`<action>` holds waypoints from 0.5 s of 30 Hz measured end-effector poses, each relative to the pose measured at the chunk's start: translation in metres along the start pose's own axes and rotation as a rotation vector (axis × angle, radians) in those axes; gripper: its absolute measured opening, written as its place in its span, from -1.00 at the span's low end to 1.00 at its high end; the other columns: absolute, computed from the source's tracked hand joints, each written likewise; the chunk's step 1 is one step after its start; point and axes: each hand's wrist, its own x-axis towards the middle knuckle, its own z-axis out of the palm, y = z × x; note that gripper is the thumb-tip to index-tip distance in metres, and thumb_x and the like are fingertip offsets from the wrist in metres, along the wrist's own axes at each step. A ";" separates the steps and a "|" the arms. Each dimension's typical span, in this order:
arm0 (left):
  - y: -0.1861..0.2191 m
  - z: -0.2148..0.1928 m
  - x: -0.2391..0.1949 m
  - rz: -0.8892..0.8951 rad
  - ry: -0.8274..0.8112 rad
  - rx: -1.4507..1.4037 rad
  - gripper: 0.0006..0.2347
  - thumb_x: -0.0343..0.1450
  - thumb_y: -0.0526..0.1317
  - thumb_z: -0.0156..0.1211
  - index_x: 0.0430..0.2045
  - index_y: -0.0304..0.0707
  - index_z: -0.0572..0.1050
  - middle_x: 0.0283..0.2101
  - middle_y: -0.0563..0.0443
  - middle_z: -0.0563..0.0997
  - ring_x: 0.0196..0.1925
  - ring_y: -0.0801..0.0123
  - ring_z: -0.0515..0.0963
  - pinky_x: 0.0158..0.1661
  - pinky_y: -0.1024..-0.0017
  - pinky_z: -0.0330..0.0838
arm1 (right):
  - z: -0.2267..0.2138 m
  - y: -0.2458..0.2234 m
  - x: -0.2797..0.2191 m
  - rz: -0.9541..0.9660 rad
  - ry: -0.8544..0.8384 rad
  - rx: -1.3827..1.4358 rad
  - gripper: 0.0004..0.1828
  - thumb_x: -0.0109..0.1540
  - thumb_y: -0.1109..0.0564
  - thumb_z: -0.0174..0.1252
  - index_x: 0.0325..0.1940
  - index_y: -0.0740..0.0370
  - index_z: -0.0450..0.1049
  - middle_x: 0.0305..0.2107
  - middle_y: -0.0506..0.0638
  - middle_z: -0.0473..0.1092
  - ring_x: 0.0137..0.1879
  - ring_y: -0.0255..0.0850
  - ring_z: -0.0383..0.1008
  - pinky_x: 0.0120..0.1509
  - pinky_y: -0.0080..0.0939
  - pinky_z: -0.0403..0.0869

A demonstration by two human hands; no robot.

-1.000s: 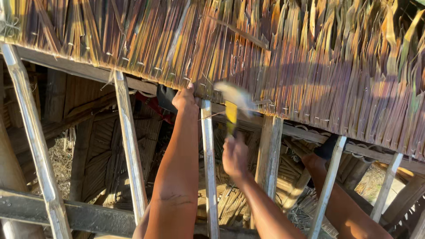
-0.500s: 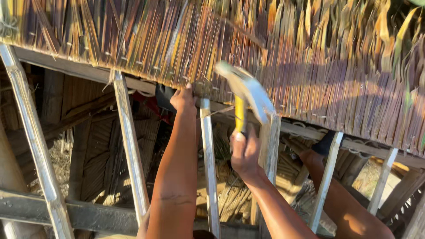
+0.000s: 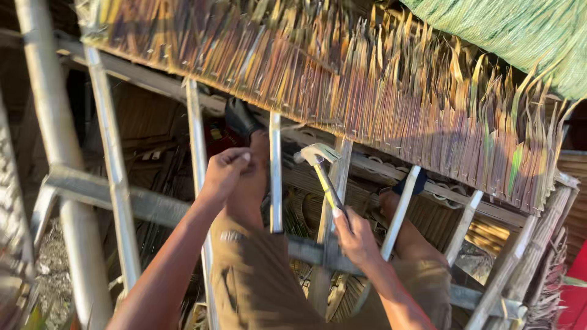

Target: The person hammers nails into a thatched roof made of dried palm leaves to secure the material to the underlying bamboo frame. The person repeatedly positions nails and strikes them with a hammer while standing on the roof structure.

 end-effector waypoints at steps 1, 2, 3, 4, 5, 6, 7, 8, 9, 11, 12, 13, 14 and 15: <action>0.024 0.002 -0.057 0.063 -0.040 0.141 -0.83 0.46 -0.32 0.15 -0.17 -0.44 0.61 -0.26 -0.03 0.68 -0.24 0.44 0.68 -0.18 0.44 0.60 | -0.011 -0.006 -0.035 -0.062 -0.032 -0.143 -0.61 0.34 -0.16 0.04 -0.33 0.21 0.42 -0.67 -0.09 0.29 -0.57 -0.36 0.28 -0.50 -0.22 0.30; 0.047 0.004 -0.109 0.123 -0.081 0.284 -0.84 0.47 -0.31 0.17 -0.22 -0.46 0.62 -0.32 -0.06 0.67 -0.28 0.42 0.66 -0.21 0.42 0.58 | -0.025 -0.014 -0.064 -0.123 -0.021 -0.266 -0.60 0.36 -0.16 0.01 -0.33 0.20 0.43 -0.66 -0.10 0.31 -0.55 -0.36 0.30 -0.47 -0.23 0.31; 0.062 -0.007 -0.184 0.137 -0.075 0.438 -0.84 0.47 -0.30 0.19 -0.26 -0.47 0.64 -0.37 -0.08 0.67 -0.31 0.40 0.65 -0.24 0.39 0.56 | -0.030 -0.021 -0.095 -0.182 -0.075 -0.376 -0.59 0.38 -0.16 -0.02 -0.34 0.19 0.44 -0.65 -0.11 0.33 -0.52 -0.36 0.32 -0.43 -0.23 0.31; 0.074 -0.015 -0.255 0.103 -0.111 0.458 -0.84 0.45 -0.28 0.20 -0.26 -0.44 0.64 -0.38 -0.06 0.69 -0.31 0.41 0.66 -0.25 0.40 0.57 | -0.032 -0.029 -0.122 -0.202 -0.129 -0.439 -0.55 0.39 -0.17 -0.03 -0.35 0.23 0.42 -0.67 -0.09 0.31 -0.53 -0.32 0.30 -0.42 -0.21 0.31; 0.086 -0.017 -0.311 0.092 -0.159 0.474 -0.83 0.43 -0.27 0.21 -0.25 -0.41 0.64 -0.39 -0.04 0.71 -0.32 0.41 0.67 -0.26 0.41 0.57 | -0.036 -0.039 -0.144 -0.237 -0.159 -0.501 -0.52 0.40 -0.18 -0.03 -0.36 0.26 0.41 -0.68 -0.06 0.30 -0.53 -0.29 0.28 -0.41 -0.18 0.30; 0.096 -0.021 -0.366 0.079 -0.208 0.488 -0.83 0.41 -0.25 0.22 -0.25 -0.38 0.64 -0.40 -0.02 0.73 -0.32 0.42 0.67 -0.28 0.42 0.58 | -0.039 -0.045 -0.175 -0.172 -0.299 -0.463 -0.51 0.39 -0.18 -0.02 -0.37 0.29 0.40 -0.69 -0.02 0.29 -0.55 -0.25 0.27 -0.44 -0.14 0.29; 0.101 -0.028 -0.414 0.049 -0.261 0.649 -0.83 0.40 -0.23 0.20 -0.29 -0.32 0.66 -0.41 -0.03 0.73 -0.35 0.37 0.72 -0.29 0.39 0.60 | -0.040 -0.053 -0.194 -0.133 -0.389 -0.428 -0.50 0.37 -0.18 -0.02 -0.38 0.32 0.40 -0.70 0.02 0.28 -0.57 -0.22 0.26 -0.46 -0.09 0.27; 0.099 -0.031 -0.467 0.012 -0.312 0.809 -0.83 0.38 -0.22 0.19 -0.34 -0.26 0.69 -0.42 -0.04 0.74 -0.38 0.32 0.77 -0.31 0.36 0.62 | -0.039 -0.058 -0.217 -0.158 -0.458 -0.474 -0.53 0.33 -0.17 0.02 -0.38 0.31 0.45 -0.71 0.02 0.30 -0.58 -0.23 0.29 -0.48 -0.10 0.30; 0.092 -0.030 -0.510 -0.047 -0.284 0.903 -0.83 0.34 -0.23 0.21 -0.34 -0.22 0.72 -0.40 -0.11 0.72 -0.36 0.16 0.74 -0.28 0.27 0.59 | -0.037 -0.063 -0.239 -0.176 -0.523 -0.522 -0.55 0.28 -0.16 0.05 -0.38 0.29 0.49 -0.72 0.03 0.33 -0.58 -0.24 0.33 -0.49 -0.10 0.33; 0.060 -0.018 -0.578 -0.192 -0.235 1.136 -0.84 0.33 -0.28 0.17 -0.34 -0.25 0.69 -0.37 -0.25 0.68 -0.29 0.00 0.70 -0.20 0.15 0.58 | -0.028 -0.074 -0.270 -0.306 -0.675 -0.631 -0.56 0.26 -0.21 0.09 -0.29 0.23 0.57 -0.76 0.11 0.28 -0.59 -0.14 0.26 -0.48 -0.07 0.31; 0.037 -0.009 -0.595 -0.281 -0.217 1.274 -0.84 0.36 -0.31 0.12 -0.34 -0.33 0.65 -0.35 -0.31 0.65 -0.23 -0.01 0.70 -0.16 0.13 0.60 | -0.022 -0.077 -0.284 -0.365 -0.750 -0.688 -0.55 0.25 -0.23 0.12 -0.25 0.20 0.61 -0.78 0.15 0.26 -0.59 -0.09 0.22 -0.47 -0.06 0.30; 0.011 0.000 -0.601 -0.165 -0.051 1.284 -0.81 0.35 -0.35 0.11 -0.23 -0.41 0.57 -0.29 -0.37 0.62 -0.28 -0.05 0.69 -0.23 0.11 0.59 | -0.013 -0.078 -0.297 -0.473 -0.769 -0.686 -0.54 0.26 -0.23 0.10 -0.26 0.24 0.57 -0.74 0.16 0.27 -0.58 -0.05 0.25 -0.46 -0.06 0.32; -0.016 0.008 -0.602 -0.049 0.115 1.288 -0.75 0.34 -0.39 0.10 -0.11 -0.49 0.50 -0.22 -0.43 0.59 -0.32 -0.10 0.67 -0.30 0.10 0.58 | -0.005 -0.079 -0.308 -0.581 -0.788 -0.683 -0.52 0.28 -0.23 0.09 -0.27 0.28 0.53 -0.71 0.17 0.29 -0.56 -0.01 0.28 -0.44 -0.06 0.33; -0.040 0.009 -0.600 0.076 0.277 1.290 -0.66 0.33 -0.43 0.09 0.01 -0.57 0.42 -0.16 -0.48 0.55 -0.36 -0.14 0.66 -0.37 0.08 0.57 | 0.005 -0.081 -0.317 -0.689 -0.797 -0.676 -0.50 0.29 -0.23 0.07 -0.29 0.32 0.49 -0.68 0.19 0.30 -0.55 0.02 0.31 -0.42 -0.07 0.35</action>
